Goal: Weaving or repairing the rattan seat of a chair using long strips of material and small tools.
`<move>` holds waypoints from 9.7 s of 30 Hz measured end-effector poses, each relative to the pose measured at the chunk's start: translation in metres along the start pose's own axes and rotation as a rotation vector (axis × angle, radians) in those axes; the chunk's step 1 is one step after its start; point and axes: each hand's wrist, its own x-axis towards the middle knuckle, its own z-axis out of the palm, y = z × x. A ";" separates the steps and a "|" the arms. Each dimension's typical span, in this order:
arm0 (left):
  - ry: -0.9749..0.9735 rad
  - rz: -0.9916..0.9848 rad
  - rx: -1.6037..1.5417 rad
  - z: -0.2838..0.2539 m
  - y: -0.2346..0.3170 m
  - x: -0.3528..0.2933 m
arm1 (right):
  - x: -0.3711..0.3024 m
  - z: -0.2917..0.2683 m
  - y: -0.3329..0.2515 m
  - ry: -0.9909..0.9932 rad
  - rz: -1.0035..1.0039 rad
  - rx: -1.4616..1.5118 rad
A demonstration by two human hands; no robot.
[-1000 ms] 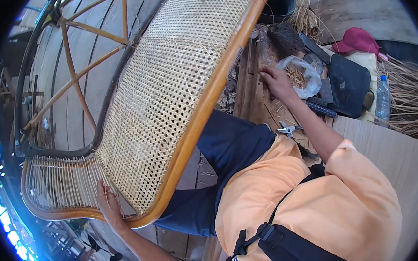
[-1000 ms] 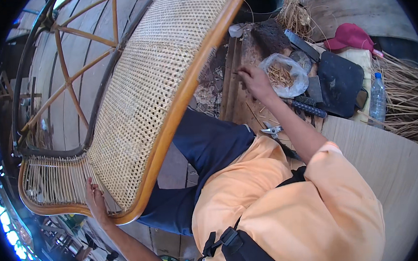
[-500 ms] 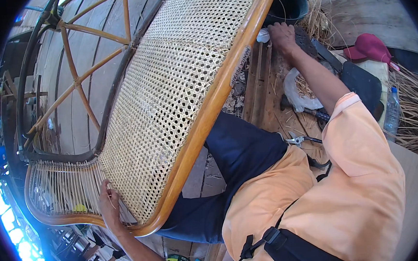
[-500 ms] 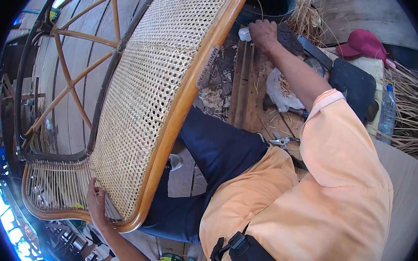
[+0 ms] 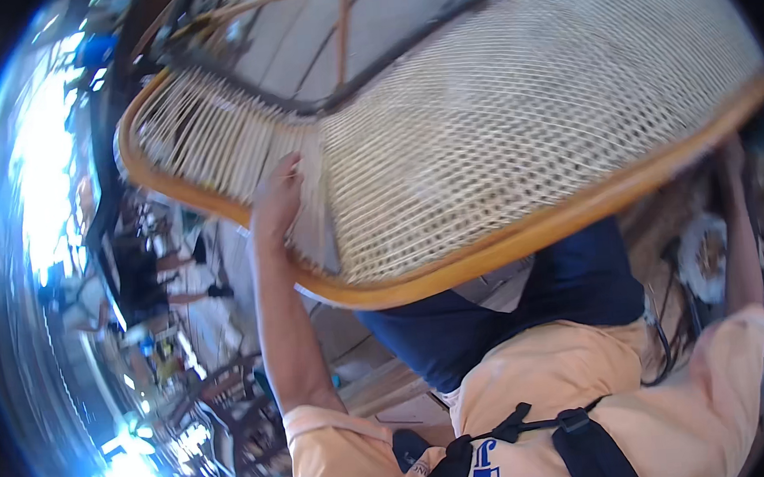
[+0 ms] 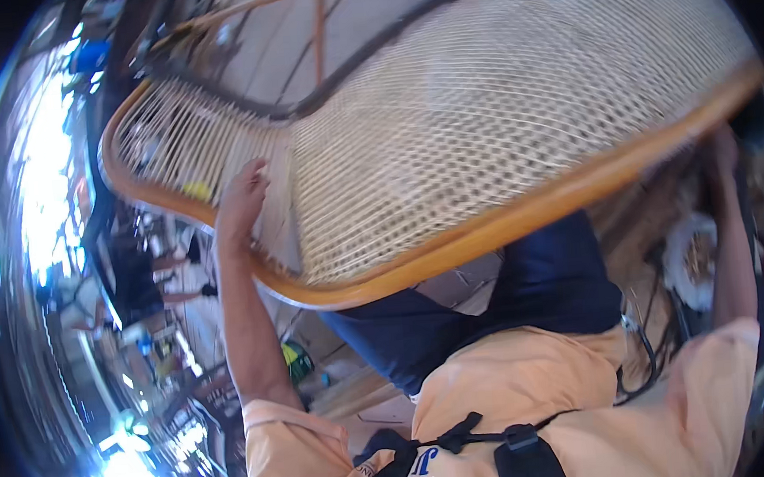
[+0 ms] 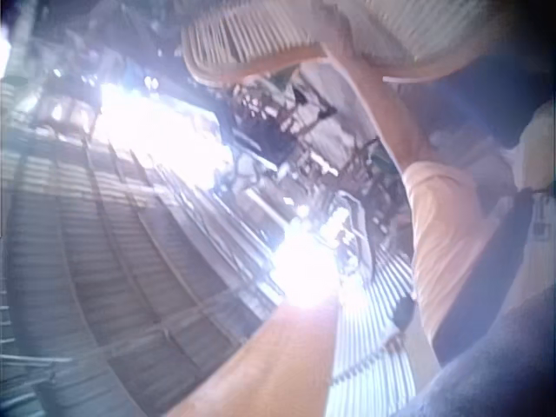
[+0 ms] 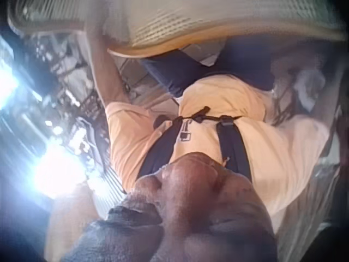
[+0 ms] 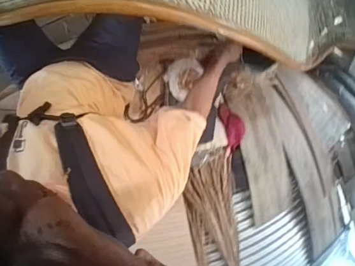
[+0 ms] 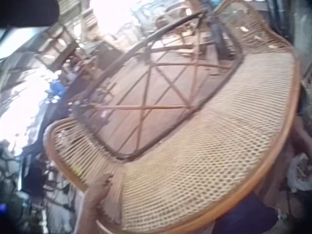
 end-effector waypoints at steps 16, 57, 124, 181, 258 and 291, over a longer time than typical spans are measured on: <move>0.139 0.063 -0.328 -0.020 0.010 0.007 | 0.011 -0.048 -0.018 -0.112 0.099 0.218; 0.171 -0.122 -1.436 -0.027 0.050 0.004 | 0.001 -0.133 -0.669 -0.739 -0.202 1.432; 0.241 0.036 -0.589 -0.024 0.024 -0.069 | -0.109 -0.168 -0.173 0.299 0.788 1.075; 0.740 -0.458 -0.417 -0.045 0.044 -0.187 | -0.064 -0.124 -0.726 -0.706 -1.717 0.935; 0.871 -0.727 -1.504 0.041 0.068 -0.150 | -0.104 -0.110 -0.729 -0.621 -1.500 1.159; 0.850 -0.791 -1.460 0.039 0.063 -0.149 | -0.096 -0.102 -0.734 -0.582 -1.554 1.094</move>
